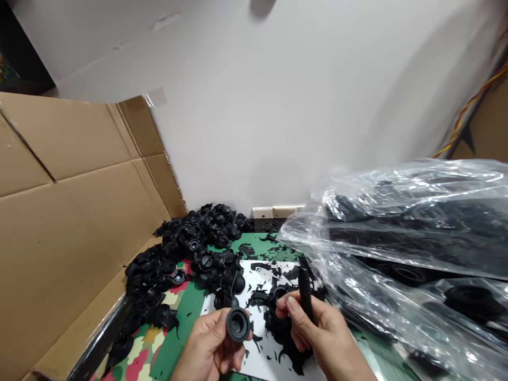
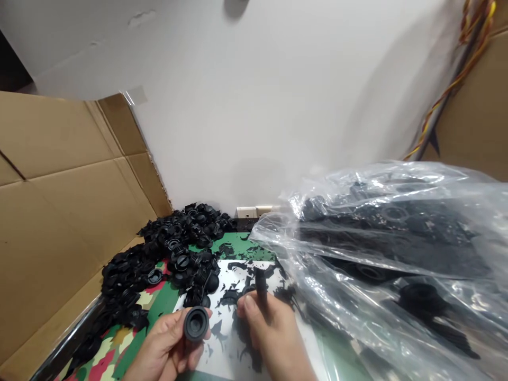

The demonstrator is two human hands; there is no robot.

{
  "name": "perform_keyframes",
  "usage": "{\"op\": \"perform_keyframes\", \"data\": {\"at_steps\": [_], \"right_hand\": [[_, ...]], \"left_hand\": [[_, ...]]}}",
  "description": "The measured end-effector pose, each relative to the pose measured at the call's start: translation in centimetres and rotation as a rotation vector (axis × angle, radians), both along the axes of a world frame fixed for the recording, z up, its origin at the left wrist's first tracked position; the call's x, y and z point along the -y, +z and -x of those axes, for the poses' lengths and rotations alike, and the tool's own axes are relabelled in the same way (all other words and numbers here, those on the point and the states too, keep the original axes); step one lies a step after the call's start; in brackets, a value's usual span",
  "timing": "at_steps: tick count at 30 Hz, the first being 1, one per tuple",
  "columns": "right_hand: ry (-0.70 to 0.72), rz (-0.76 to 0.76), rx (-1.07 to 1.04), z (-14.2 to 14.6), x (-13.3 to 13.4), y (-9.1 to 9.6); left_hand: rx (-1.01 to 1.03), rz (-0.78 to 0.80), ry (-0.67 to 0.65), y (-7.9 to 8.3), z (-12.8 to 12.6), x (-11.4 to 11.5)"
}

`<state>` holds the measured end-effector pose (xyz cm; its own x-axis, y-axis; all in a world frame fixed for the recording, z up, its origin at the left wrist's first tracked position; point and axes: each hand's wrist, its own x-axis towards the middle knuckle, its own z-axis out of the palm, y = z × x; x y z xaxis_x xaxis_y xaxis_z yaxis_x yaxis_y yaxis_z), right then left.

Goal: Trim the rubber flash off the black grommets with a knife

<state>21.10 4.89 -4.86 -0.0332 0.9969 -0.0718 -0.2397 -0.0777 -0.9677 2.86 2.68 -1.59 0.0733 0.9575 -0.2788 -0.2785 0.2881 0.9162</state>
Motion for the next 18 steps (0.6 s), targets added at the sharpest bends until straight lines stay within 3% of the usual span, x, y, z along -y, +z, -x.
{"op": "perform_keyframes", "data": {"at_steps": [4,10,18], "right_hand": [[0.061,-0.001,0.044,0.2,0.6,1.0],[-0.173,-0.218,0.097,0.0,1.8,3.1],[0.064,0.016,-0.231,0.0,1.5,2.9]], "left_hand": [[-0.058,0.004,-0.031,-0.5,-0.1,-0.1],[-0.051,0.0,-0.066,-1.3,0.0,-0.2],[0.02,0.028,-0.103,-1.8,-0.5,0.1]]}}
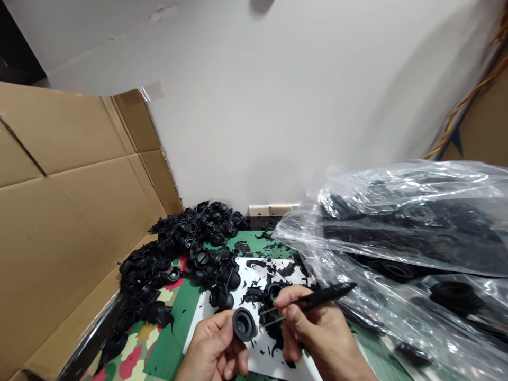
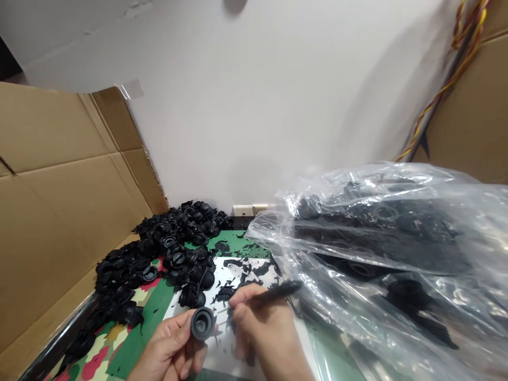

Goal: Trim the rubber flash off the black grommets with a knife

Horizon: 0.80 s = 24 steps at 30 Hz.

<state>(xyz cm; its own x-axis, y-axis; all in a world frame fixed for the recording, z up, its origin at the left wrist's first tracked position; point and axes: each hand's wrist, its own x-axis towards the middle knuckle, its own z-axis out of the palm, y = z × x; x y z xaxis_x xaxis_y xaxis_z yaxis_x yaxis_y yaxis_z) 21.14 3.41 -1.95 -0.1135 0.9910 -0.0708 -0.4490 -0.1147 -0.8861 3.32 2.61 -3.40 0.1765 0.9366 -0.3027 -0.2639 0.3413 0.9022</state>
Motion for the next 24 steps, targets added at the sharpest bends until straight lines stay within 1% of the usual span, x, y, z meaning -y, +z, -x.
{"op": "perform_keyframes", "data": {"at_steps": [3,7,9,13,18,24], "right_hand": [[0.03,-0.026,0.016,0.5,0.2,-0.2],[-0.086,-0.198,0.117,1.2,0.7,-0.6],[-0.121,-0.254,0.166,1.6,0.8,-1.1],[-0.143,-0.295,0.266,2.0,0.8,-1.9],[-0.157,-0.358,0.325,2.1,0.7,-2.3],[-0.148,-0.312,0.299,2.3,0.7,-2.5]], "left_hand": [[0.028,0.001,0.0,-0.2,-0.1,0.0],[0.033,-0.004,0.0,-0.2,-0.3,0.1],[0.038,0.004,0.003,-0.2,-0.4,0.2],[0.052,0.017,0.021,-0.1,-0.7,0.3],[0.062,0.01,0.046,-0.1,-1.1,0.3],[0.061,0.0,0.036,-0.2,-1.4,0.3]]}}
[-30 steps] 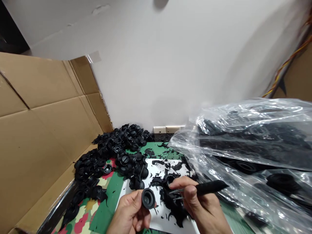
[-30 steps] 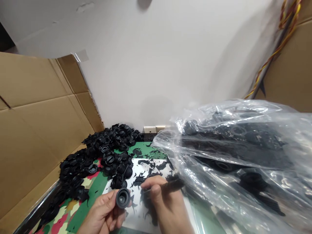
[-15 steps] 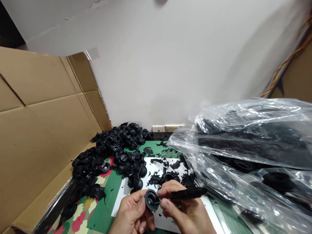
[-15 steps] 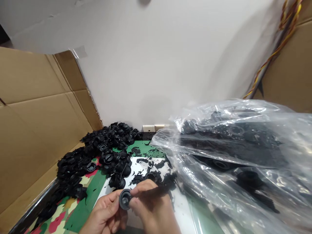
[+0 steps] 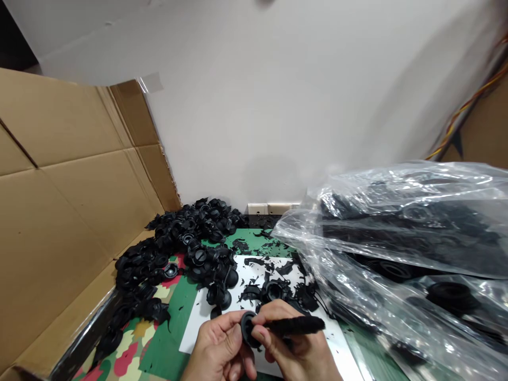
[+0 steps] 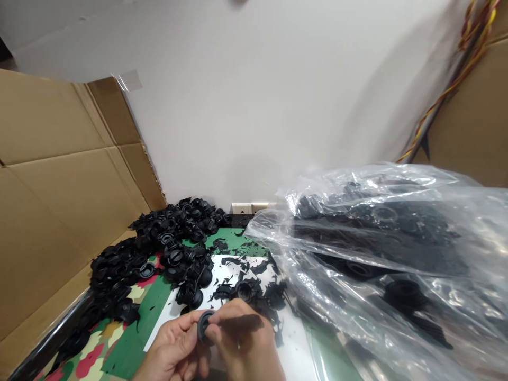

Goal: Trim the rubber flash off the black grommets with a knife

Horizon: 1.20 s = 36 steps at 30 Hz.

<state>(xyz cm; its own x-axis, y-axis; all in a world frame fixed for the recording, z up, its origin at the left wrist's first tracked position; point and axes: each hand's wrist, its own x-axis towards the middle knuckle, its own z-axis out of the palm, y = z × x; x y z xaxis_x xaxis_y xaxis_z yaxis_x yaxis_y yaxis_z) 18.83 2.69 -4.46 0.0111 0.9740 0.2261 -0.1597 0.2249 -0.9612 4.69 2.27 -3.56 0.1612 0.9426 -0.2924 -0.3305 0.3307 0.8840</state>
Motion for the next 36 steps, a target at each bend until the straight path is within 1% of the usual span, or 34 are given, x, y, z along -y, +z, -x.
{"op": "perform_keyframes", "data": {"at_steps": [2,5,8,14,16,18,19,21,24,27,30,32,34,36], "right_hand": [[0.046,0.084,-0.079,-0.2,-0.1,0.2],[0.135,0.261,-0.206,-0.8,-0.5,0.6],[0.127,0.337,-0.239,-1.5,-0.9,1.0],[0.074,0.37,-0.261,-2.3,-1.1,1.6],[0.016,0.327,-0.228,-2.6,-1.2,1.7],[-0.033,0.244,-0.175,-2.8,-1.4,1.6],[-0.048,0.212,-0.161,-2.9,-1.5,1.5],[-0.049,0.201,-0.161,-2.8,-1.6,1.3],[-0.018,0.225,-0.149,-2.4,-1.6,1.2],[0.022,0.185,-0.106,-2.3,-1.5,1.1],[0.029,0.203,-0.041,-2.4,-1.5,1.1],[0.065,0.25,0.003,-2.3,-1.4,1.0],[0.144,0.28,0.013,-2.1,-1.4,1.1],[0.236,0.306,0.005,-1.8,-1.3,1.1]], "left_hand": [[-0.008,0.007,-0.001,-0.1,0.1,0.0],[-0.014,-0.005,0.016,-0.2,0.3,0.1],[-0.009,-0.014,0.034,-0.4,0.6,0.1],[-0.01,0.003,0.018,-0.4,0.8,0.0],[-0.016,0.0,0.032,-0.3,0.8,0.0],[-0.045,-0.007,0.069,-0.3,0.8,0.0],[-0.073,-0.025,0.096,-0.4,0.7,0.0],[-0.155,-0.08,0.161,-0.6,0.5,0.0],[-0.262,-0.138,0.247,-0.8,-0.2,-0.1],[-0.297,-0.198,0.315,-0.5,-1.1,-0.3],[-0.329,-0.303,0.364,-0.3,-1.6,-0.5],[-0.347,-0.344,0.363,-0.6,-1.7,-0.7],[-0.366,-0.36,0.331,-1.1,-1.5,-0.9],[-0.377,-0.335,0.282,-1.6,-1.2,-1.0]]}}
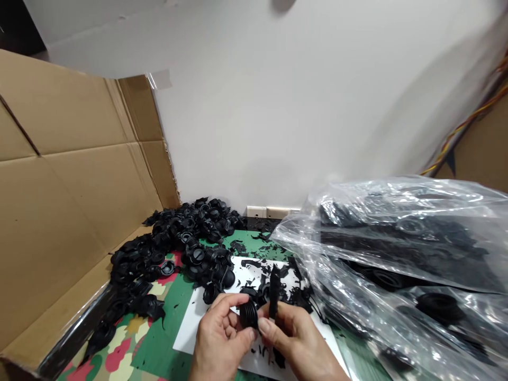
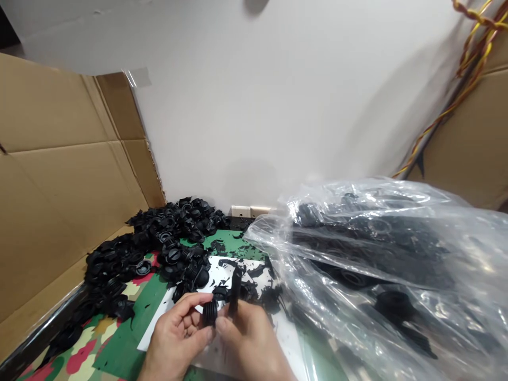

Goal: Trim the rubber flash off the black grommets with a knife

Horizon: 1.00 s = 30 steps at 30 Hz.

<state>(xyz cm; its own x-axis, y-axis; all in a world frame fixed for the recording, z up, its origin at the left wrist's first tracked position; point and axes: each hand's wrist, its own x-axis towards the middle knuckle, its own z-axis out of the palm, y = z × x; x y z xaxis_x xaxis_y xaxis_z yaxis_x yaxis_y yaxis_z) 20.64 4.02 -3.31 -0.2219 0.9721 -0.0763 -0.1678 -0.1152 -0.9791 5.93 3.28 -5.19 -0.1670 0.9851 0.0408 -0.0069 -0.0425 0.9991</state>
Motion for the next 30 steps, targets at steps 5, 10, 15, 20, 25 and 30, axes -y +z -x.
{"op": "perform_keyframes", "data": {"at_steps": [5,10,15,20,25,30], "right_hand": [[0.123,0.109,-0.044,0.1,-0.3,0.0],[0.135,0.203,-0.165,-0.1,-0.5,-0.8],[0.155,0.269,-0.306,-0.3,-0.4,-0.9],[0.187,0.293,-0.386,-0.3,-0.5,-0.7],[0.21,0.306,-0.465,-0.1,-0.7,-1.0],[0.156,0.287,-0.448,-0.1,-1.0,-1.4]], "left_hand": [[-0.066,0.018,-0.106,0.9,0.2,0.1],[-0.098,-0.043,-0.172,2.7,-0.1,0.1],[0.071,0.06,-0.081,2.2,-0.4,-0.2],[0.082,0.024,-0.077,1.3,-0.4,-0.3],[0.004,-0.089,-0.109,1.2,-0.3,-0.4],[-0.164,-0.178,-0.095,1.0,0.0,-0.2]]}}
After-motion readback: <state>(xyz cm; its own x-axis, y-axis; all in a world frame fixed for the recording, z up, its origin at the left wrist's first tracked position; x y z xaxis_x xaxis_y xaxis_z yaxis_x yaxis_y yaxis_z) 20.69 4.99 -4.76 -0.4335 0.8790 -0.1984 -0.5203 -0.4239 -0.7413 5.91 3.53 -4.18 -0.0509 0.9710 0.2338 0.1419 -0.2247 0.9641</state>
